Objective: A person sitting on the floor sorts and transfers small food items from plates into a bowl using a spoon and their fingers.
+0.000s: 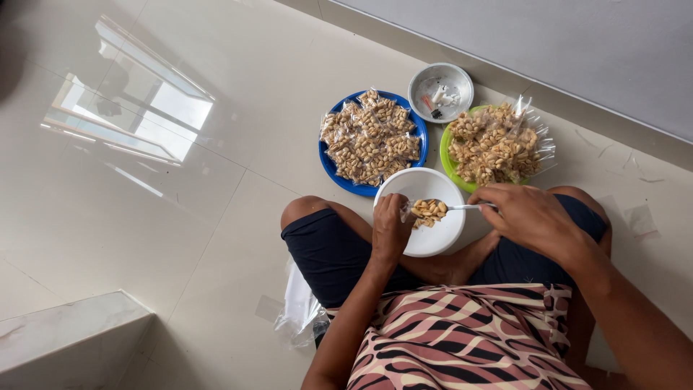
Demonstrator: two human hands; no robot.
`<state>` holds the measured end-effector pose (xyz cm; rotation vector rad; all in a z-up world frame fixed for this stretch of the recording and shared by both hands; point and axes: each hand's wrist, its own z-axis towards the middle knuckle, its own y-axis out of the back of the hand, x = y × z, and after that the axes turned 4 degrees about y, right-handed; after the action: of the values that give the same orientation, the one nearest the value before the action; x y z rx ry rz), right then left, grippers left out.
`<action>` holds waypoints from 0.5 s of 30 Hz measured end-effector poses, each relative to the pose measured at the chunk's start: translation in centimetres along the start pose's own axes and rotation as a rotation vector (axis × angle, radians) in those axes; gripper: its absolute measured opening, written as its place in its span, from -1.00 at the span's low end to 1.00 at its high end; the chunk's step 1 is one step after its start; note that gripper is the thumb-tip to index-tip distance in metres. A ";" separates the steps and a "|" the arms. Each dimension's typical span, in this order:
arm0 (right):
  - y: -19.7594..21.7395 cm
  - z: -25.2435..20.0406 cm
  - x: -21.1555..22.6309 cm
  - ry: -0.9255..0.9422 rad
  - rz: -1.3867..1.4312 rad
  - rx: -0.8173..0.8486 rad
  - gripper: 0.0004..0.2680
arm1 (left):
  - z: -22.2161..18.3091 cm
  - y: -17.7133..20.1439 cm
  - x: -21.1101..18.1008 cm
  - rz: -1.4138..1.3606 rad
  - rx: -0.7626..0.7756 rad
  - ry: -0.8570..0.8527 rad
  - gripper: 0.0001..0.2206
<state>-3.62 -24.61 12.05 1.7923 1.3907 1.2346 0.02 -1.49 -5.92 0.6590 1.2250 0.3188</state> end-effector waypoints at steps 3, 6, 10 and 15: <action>-1.0 0.9 0.2 -0.004 -0.180 0.084 -0.77 | 0.0 -0.7 -0.6 -0.054 0.024 0.027 -0.67; -5.7 2.9 -2.7 0.336 -0.359 -0.136 -0.77 | -0.1 -2.1 -0.7 -0.177 -0.028 0.032 -0.59; -8.6 4.6 0.3 0.459 -0.573 -0.366 -0.92 | 0.0 -3.5 -0.9 -0.296 -0.046 0.066 -0.59; -3.9 3.3 5.8 0.303 -0.729 -0.370 -0.90 | -0.1 -3.3 -0.9 -0.387 -0.074 0.118 -0.65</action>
<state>-2.07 -17.58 9.24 0.7524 1.6345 1.2577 -0.76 -4.52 -7.30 0.3319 1.4158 0.0788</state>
